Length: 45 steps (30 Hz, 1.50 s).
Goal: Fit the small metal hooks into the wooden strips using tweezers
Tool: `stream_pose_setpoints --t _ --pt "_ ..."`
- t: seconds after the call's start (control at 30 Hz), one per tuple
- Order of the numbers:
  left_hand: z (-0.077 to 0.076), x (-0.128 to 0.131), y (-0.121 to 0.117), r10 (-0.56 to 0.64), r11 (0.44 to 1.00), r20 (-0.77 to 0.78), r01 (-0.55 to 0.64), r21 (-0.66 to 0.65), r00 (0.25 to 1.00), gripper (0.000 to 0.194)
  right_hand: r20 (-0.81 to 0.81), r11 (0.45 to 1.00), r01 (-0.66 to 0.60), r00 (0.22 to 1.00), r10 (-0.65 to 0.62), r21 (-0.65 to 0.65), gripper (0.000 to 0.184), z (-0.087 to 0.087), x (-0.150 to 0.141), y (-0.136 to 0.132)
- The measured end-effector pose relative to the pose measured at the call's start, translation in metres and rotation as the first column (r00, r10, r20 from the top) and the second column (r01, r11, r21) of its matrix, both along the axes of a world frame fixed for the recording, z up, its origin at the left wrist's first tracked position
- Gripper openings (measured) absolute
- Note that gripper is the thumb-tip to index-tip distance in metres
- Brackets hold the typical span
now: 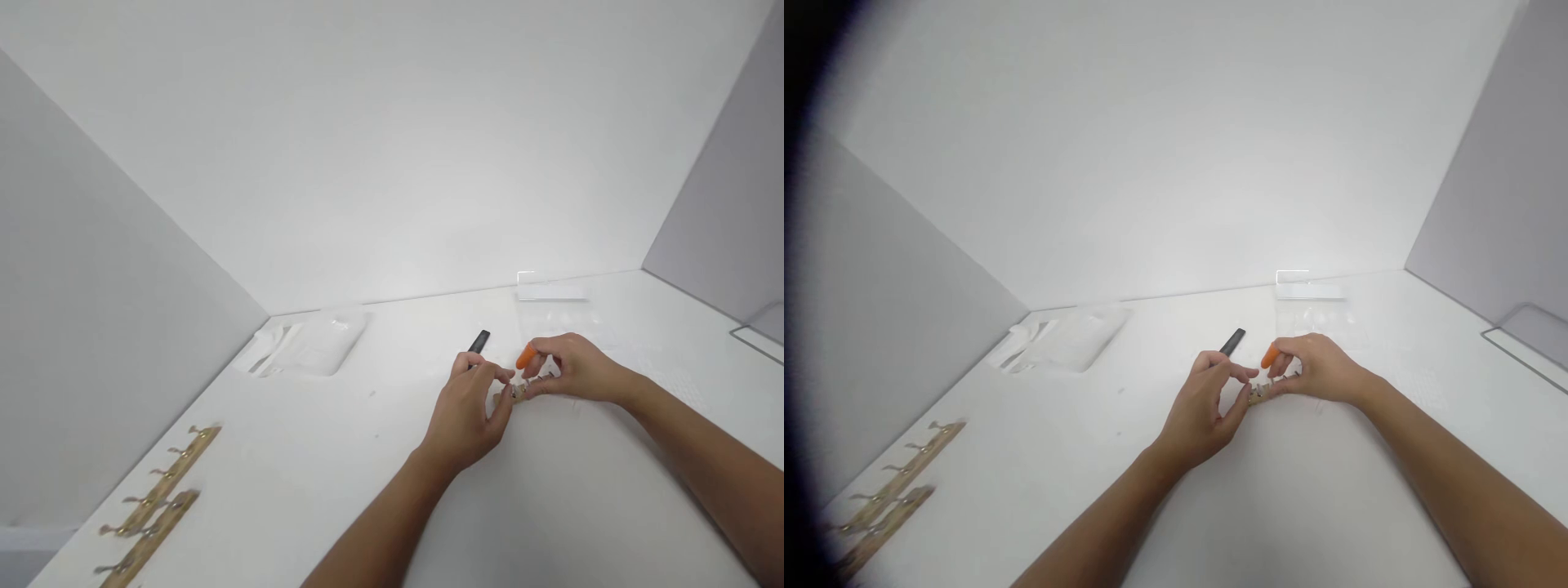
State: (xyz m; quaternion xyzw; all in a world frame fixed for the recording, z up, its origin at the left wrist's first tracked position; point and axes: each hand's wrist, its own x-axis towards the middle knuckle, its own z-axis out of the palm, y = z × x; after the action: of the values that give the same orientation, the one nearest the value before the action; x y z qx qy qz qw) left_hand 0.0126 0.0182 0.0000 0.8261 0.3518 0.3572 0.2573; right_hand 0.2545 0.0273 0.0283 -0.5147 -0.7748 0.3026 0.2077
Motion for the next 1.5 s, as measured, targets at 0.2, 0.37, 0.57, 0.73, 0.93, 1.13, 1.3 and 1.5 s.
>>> stream_pose_setpoints --t 0.2,0.37,0.57,0.73,0.93,1.13,1.3,1.5 --pt "-0.0013 -0.0016 -0.0001 -0.005 0.999 -0.001 0.005 0.039 1.000 0.008 0.039 1.000 -0.007 0.999 0.006 0.025 0.051 0.0012 0.0017 0.0000" --pt "-0.0005 -0.0020 -0.0014 -0.008 0.999 0.002 0.008 0.036 1.000 0.008 0.022 0.999 0.009 1.000 -0.010 0.050 0.046 0.0034 -0.0008 -0.0020" --pt "-0.0004 -0.0007 0.0000 -0.005 0.999 0.012 0.004 0.043 1.000 0.009 -0.003 0.995 -0.056 0.998 0.056 0.082 0.027 0.0050 -0.0039 -0.0044" --pt "-0.0010 -0.0012 0.0011 0.001 0.999 0.013 -0.002 0.049 1.000 0.008 0.006 0.991 -0.094 0.996 0.093 0.101 0.022 0.0057 -0.0048 -0.0047" --pt "-0.0014 -0.0012 0.0009 0.011 0.998 0.020 -0.012 0.056 1.000 0.010 0.022 0.992 -0.061 0.998 0.059 0.112 0.028 0.0054 -0.0037 -0.0035" --pt "0.0011 -0.0012 0.0003 0.028 0.999 0.015 -0.028 0.039 1.000 0.014 -0.007 0.999 -0.035 0.999 0.035 -0.010 0.027 0.0058 -0.0006 -0.0012" --pt "0.0039 -0.0013 -0.0002 0.053 0.999 0.018 -0.053 0.006 0.998 0.019 0.047 0.998 -0.053 0.998 0.051 0.035 0.027 0.0087 -0.0040 -0.0042" --pt "0.0036 -0.0006 -0.0001 0.052 0.999 0.023 -0.052 -0.015 0.998 0.019 0.084 0.990 -0.096 0.993 0.087 0.106 0.021 0.0055 -0.0058 -0.0039"
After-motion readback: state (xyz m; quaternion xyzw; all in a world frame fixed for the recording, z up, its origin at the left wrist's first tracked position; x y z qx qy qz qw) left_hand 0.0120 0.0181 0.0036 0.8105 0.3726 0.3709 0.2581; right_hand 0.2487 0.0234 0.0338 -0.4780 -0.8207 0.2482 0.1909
